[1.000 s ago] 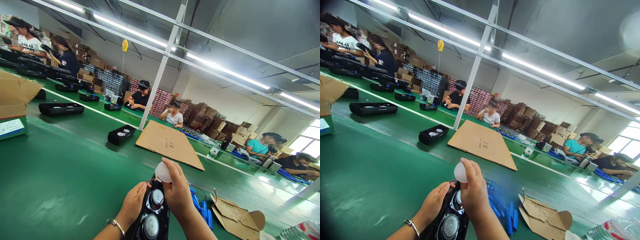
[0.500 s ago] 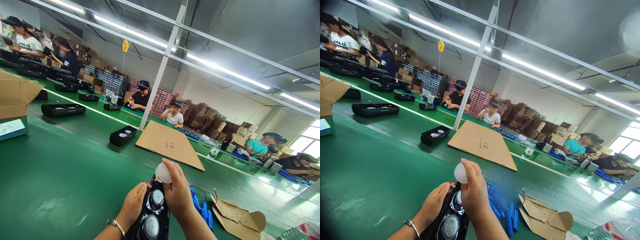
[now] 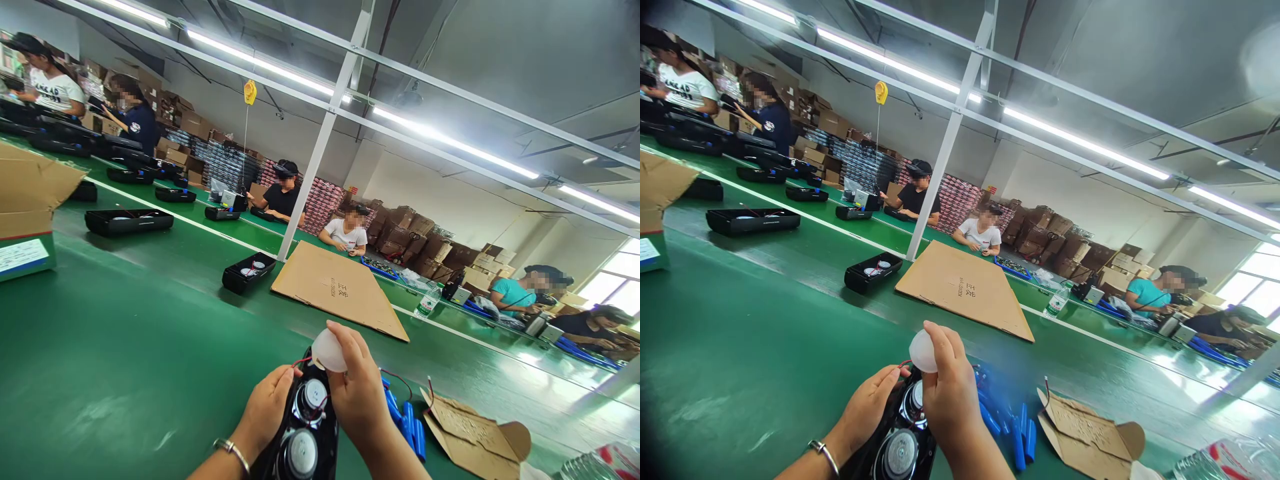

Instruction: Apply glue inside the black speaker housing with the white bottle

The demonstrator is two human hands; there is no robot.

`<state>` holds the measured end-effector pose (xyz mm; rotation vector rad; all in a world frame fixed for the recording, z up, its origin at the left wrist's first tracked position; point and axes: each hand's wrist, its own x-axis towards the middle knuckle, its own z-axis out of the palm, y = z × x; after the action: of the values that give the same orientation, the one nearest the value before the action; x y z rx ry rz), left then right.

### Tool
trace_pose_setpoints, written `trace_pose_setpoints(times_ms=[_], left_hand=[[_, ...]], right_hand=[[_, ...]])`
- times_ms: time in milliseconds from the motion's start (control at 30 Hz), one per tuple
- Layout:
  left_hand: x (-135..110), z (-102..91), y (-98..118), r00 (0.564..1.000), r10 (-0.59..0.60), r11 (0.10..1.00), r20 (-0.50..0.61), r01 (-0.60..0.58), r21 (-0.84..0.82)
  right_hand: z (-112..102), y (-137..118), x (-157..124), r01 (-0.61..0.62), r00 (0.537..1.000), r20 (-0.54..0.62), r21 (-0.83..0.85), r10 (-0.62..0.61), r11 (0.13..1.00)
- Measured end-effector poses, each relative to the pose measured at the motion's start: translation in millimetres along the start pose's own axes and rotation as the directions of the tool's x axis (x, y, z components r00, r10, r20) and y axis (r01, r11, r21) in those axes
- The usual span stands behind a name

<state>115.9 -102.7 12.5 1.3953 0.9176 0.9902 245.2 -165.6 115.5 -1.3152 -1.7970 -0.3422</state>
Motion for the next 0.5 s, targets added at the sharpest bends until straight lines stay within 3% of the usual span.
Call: trace_pose_setpoints(times_ms=[500], left_hand=[[1.5, -0.9, -4.2, 1.000, -0.026, 1.000, -0.004, 0.026, -0.001]], right_hand=[[-7.3, 5.9, -6.5, -0.040, 0.998, -0.050, -0.001, 0.040, 0.999]])
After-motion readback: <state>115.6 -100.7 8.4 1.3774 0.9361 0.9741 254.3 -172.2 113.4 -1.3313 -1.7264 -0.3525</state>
